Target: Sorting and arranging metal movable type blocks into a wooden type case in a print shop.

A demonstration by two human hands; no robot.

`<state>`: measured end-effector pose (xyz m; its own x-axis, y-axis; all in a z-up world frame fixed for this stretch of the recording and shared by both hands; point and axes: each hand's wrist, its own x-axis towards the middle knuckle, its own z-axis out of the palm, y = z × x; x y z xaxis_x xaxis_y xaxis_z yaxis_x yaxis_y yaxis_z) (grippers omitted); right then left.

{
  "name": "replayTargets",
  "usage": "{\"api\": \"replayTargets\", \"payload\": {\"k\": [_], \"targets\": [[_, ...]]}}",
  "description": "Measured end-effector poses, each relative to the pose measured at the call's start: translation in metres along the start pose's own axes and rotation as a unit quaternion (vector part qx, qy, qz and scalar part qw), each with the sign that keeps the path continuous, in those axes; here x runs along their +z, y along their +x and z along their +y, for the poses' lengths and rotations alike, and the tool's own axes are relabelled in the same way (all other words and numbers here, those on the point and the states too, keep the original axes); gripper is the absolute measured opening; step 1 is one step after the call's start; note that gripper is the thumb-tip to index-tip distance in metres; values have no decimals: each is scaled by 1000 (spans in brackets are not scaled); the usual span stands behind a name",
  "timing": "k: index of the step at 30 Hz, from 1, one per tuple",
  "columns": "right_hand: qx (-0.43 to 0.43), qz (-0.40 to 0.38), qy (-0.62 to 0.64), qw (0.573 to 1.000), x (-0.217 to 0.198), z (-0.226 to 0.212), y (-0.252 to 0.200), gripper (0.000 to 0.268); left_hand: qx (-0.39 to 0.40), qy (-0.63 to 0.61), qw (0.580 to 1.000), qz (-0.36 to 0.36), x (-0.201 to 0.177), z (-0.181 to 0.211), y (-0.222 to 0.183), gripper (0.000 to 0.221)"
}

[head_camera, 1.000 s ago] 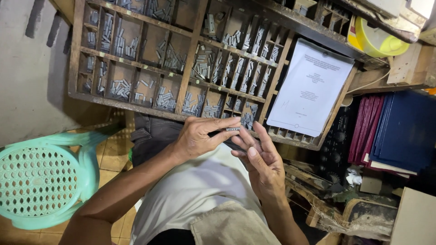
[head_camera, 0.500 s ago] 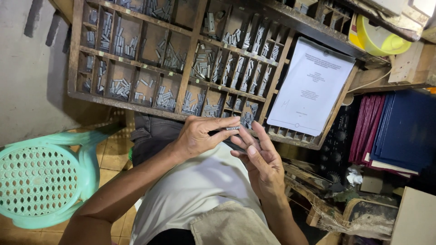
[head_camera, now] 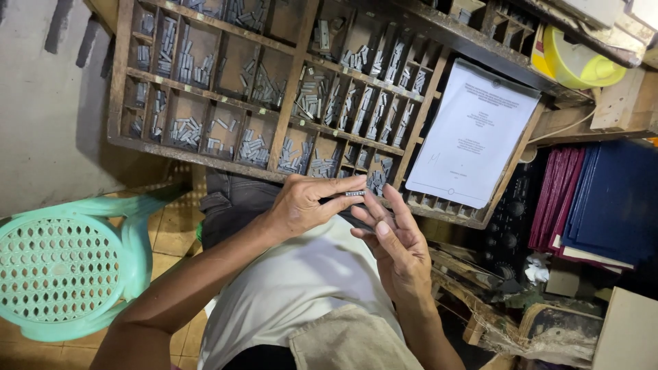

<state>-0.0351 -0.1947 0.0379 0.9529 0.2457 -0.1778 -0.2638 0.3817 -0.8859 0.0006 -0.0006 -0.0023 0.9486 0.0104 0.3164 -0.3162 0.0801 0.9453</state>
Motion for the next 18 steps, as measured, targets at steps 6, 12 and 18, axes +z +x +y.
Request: {"api": "replayTargets", "payload": {"k": [6, 12, 18], "targets": [[-1, 2, -30, 1000, 3, -2, -1, 62, 8, 11, 1000, -10, -1, -4, -1, 36], [-1, 22, -149, 989, 12, -10, 8, 62, 56, 80, 995, -31, 0, -19, -7, 40], [1, 67, -276, 959, 3, 7, 28, 73, 136, 279, 947, -80, 3, -29, -19, 45]]}}
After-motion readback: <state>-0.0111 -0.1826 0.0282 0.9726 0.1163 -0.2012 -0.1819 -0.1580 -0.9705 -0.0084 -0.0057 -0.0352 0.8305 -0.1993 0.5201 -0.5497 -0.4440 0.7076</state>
